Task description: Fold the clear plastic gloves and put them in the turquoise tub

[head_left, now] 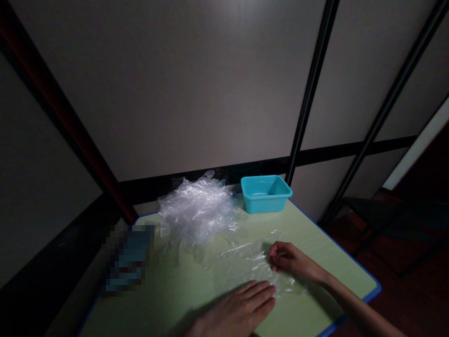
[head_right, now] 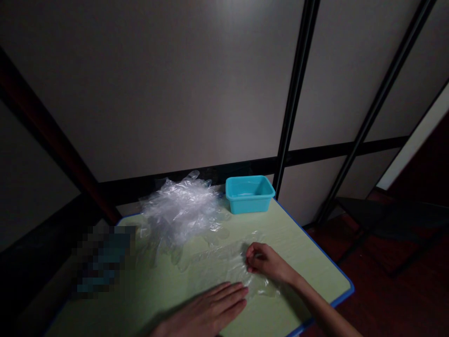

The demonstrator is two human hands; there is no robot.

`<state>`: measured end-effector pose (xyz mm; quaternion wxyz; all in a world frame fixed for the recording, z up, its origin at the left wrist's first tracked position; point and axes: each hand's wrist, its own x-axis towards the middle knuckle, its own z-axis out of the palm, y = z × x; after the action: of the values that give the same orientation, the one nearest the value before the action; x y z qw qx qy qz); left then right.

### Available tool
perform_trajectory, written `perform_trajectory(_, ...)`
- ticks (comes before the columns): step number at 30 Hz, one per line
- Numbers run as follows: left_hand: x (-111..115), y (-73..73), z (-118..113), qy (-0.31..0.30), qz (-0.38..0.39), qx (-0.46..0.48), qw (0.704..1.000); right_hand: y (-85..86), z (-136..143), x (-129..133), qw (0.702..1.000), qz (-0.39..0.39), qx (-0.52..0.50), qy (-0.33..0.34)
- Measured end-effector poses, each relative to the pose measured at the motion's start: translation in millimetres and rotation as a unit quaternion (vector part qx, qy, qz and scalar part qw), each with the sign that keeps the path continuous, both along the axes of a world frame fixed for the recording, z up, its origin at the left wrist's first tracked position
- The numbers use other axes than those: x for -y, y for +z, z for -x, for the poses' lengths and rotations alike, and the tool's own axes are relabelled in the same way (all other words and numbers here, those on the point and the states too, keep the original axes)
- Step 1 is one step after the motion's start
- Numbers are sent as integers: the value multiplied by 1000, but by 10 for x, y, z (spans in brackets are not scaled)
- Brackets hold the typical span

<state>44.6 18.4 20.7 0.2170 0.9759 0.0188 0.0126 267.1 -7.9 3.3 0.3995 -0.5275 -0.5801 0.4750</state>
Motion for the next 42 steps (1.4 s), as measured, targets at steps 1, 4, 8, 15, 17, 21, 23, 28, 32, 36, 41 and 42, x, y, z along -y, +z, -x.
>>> perform_trajectory(1,-1,5,4,0,2,1,1000,-1,-13,-25,1000,-10,-2,-19)
perform_trajectory(4,-8,68,18,1,10,9,1000,37,-27,-63,997,-40,-11,-62)
perform_trajectory(8,-26,110,15,8,19,10,1000,8,49,-47,998,-41,-23,-47)
perform_trajectory(15,-77,73,81,27,10,2,1000,-116,40,-56,996,-62,4,-71)
perform_trajectory(17,-123,105,165,56,1,14,998,-67,6,-20,993,-77,24,-85)
perform_trajectory(21,-215,116,370,106,-12,57,993,-7,22,113,978,-116,150,-91)
perform_trajectory(23,-227,92,441,118,-24,73,990,-23,59,156,957,-129,250,-69)
perform_trajectory(28,-154,74,422,84,-64,48,993,-49,100,106,910,-137,390,-19)
perform_trajectory(32,-98,34,278,20,-92,50,994,11,61,2,886,-138,441,36)
perform_trajectory(36,-11,-109,86,-37,-72,70,994,81,40,-117,880,-148,440,102)
perform_trajectory(41,79,-193,-126,-70,-35,86,993,133,30,-193,896,-193,370,155)
perform_trajectory(42,50,-168,-141,-57,-36,86,994,141,15,-181,903,-199,355,140)
